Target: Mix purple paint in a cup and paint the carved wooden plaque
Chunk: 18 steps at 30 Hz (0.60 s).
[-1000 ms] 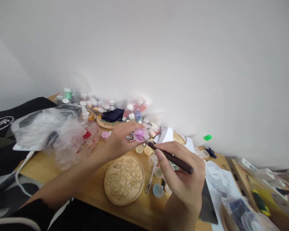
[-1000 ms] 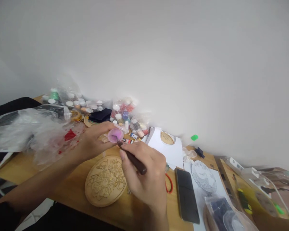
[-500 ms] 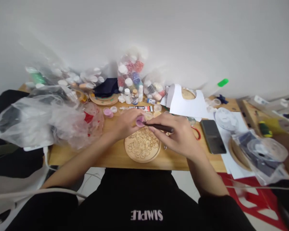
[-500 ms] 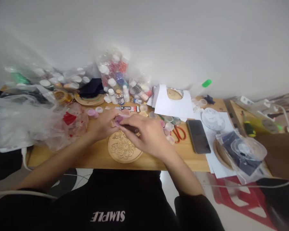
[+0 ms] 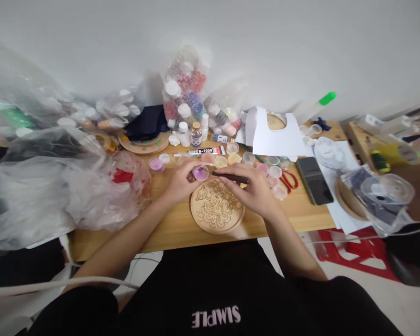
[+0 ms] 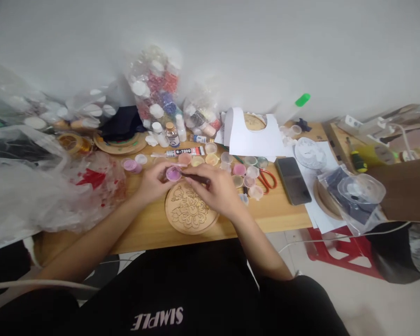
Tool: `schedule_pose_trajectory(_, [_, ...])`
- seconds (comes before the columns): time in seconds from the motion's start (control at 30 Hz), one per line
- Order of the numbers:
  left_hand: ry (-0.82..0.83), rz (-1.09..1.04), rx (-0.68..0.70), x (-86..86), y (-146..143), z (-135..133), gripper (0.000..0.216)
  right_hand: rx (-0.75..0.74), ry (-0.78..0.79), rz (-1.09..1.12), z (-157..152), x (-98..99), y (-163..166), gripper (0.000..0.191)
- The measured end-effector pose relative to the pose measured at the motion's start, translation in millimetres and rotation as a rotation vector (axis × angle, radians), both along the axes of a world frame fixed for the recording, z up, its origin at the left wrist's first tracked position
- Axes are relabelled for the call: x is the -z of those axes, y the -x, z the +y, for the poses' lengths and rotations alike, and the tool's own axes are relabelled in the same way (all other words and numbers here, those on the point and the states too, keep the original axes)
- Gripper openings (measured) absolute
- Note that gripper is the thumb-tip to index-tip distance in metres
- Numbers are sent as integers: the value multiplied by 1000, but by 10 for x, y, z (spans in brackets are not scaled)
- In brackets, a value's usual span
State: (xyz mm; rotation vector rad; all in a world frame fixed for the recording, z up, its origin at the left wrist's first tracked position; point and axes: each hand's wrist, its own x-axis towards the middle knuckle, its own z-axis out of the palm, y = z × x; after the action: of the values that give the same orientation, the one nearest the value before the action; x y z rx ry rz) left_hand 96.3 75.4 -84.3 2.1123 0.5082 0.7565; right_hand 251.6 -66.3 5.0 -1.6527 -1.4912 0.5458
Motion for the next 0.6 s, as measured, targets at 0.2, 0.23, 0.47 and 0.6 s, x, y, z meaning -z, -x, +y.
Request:
schedule_pose_trajectory(0.2, [-69, -42, 9, 18, 46, 26, 19, 51, -7, -23, -7, 55, 73, 20])
schedule_pose_trajectory(0.23, [-87, -53, 18, 16, 54, 23, 18, 55, -5, -8, -17, 45, 84, 20])
schedule_pose_trajectory(0.47, [-131, 16, 48, 6, 116, -45, 25, 126, -23, 96, -74, -21, 122, 18])
schedule_pose_trajectory(0.6, [-187, 46, 23, 45, 122, -35, 26, 110, -5, 47, -97, 21, 117, 18])
